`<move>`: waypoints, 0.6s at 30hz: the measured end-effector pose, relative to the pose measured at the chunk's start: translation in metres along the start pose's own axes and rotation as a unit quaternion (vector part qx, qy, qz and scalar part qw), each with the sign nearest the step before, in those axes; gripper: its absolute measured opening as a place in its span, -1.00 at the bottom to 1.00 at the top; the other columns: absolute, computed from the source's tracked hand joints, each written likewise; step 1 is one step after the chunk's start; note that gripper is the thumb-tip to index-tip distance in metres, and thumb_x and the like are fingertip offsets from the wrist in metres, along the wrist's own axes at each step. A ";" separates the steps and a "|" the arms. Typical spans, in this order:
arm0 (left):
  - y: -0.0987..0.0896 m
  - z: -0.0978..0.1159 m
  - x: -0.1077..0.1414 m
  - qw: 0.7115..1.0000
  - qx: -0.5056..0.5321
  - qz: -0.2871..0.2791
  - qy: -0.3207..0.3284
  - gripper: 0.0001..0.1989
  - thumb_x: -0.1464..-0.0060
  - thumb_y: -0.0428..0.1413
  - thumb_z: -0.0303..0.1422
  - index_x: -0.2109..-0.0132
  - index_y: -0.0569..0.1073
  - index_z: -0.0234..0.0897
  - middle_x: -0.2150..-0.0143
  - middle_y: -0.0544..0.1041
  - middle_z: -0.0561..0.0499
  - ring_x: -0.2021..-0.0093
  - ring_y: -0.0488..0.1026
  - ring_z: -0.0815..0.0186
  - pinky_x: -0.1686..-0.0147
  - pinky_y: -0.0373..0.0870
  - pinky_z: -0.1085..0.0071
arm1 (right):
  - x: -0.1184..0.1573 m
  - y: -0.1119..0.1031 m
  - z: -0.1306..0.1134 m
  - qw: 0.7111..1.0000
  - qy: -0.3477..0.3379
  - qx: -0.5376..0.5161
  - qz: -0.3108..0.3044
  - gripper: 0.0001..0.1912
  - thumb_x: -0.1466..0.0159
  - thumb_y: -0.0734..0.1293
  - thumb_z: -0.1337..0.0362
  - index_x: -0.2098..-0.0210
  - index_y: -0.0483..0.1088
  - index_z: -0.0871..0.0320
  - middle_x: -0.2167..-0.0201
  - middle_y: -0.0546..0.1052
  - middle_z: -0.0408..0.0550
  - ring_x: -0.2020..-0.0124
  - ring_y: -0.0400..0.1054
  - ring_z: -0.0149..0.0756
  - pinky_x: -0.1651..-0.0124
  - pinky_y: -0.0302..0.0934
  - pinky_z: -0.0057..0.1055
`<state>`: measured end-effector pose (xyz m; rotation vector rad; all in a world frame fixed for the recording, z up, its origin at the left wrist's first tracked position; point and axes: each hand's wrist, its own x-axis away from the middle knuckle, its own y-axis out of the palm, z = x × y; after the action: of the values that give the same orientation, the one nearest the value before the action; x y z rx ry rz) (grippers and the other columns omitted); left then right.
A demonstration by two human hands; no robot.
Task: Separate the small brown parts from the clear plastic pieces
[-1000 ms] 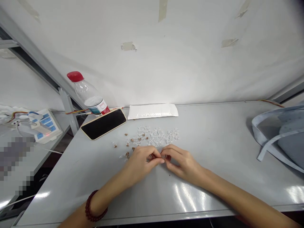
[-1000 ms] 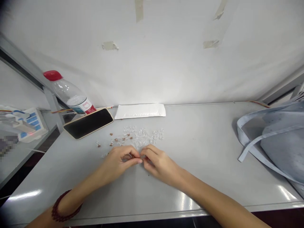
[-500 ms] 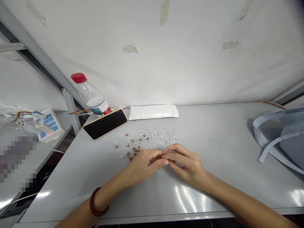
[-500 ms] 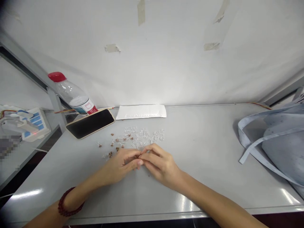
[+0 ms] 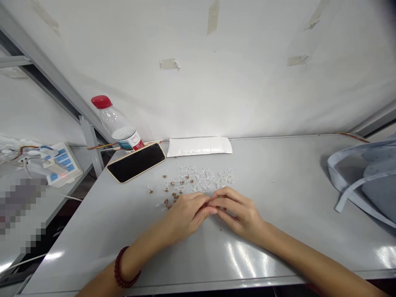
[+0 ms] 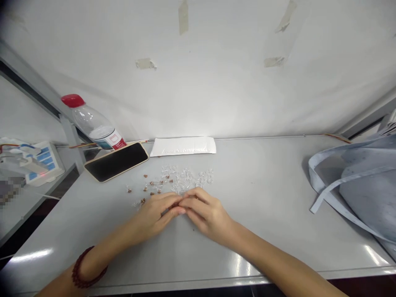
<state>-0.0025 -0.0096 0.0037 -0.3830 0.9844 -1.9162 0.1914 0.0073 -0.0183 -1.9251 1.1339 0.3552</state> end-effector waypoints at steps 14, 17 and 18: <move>-0.034 -0.031 0.000 0.971 -0.191 0.032 -0.143 -0.80 -0.19 0.01 -0.34 0.08 0.43 -0.26 0.23 0.51 -0.03 0.28 0.45 0.26 0.29 0.30 0.37 | -0.003 0.006 0.019 0.971 0.012 0.202 -0.126 -0.68 -0.34 0.15 0.46 -0.02 0.40 0.25 0.03 0.47 0.13 0.06 0.28 -0.16 0.02 0.28 -0.16; -0.042 -0.025 0.002 0.972 -0.147 0.001 -0.181 -0.81 -0.18 -0.03 -0.36 0.18 0.46 -0.27 0.24 0.53 -0.05 0.25 0.44 0.22 0.28 0.28 0.35 | -0.002 0.006 0.019 0.970 0.007 0.204 -0.130 -0.71 -0.35 0.16 0.44 0.02 0.42 0.22 0.13 0.51 0.07 0.11 0.28 -0.18 0.09 0.28 -0.20; -0.045 -0.023 0.002 0.971 -0.134 -0.014 -0.197 -0.82 -0.17 -0.03 -0.35 0.24 0.47 -0.26 0.27 0.53 -0.04 0.26 0.44 0.21 0.29 0.27 0.35 | -0.002 0.006 0.019 0.970 0.007 0.206 -0.129 -0.73 -0.36 0.16 0.43 0.05 0.43 0.22 0.16 0.52 0.06 0.13 0.28 -0.19 0.11 0.28 -0.21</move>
<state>-0.0444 0.0112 0.0235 -0.9007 0.9698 -1.6450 0.1886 0.0220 -0.0315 -1.6762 0.8698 -0.0367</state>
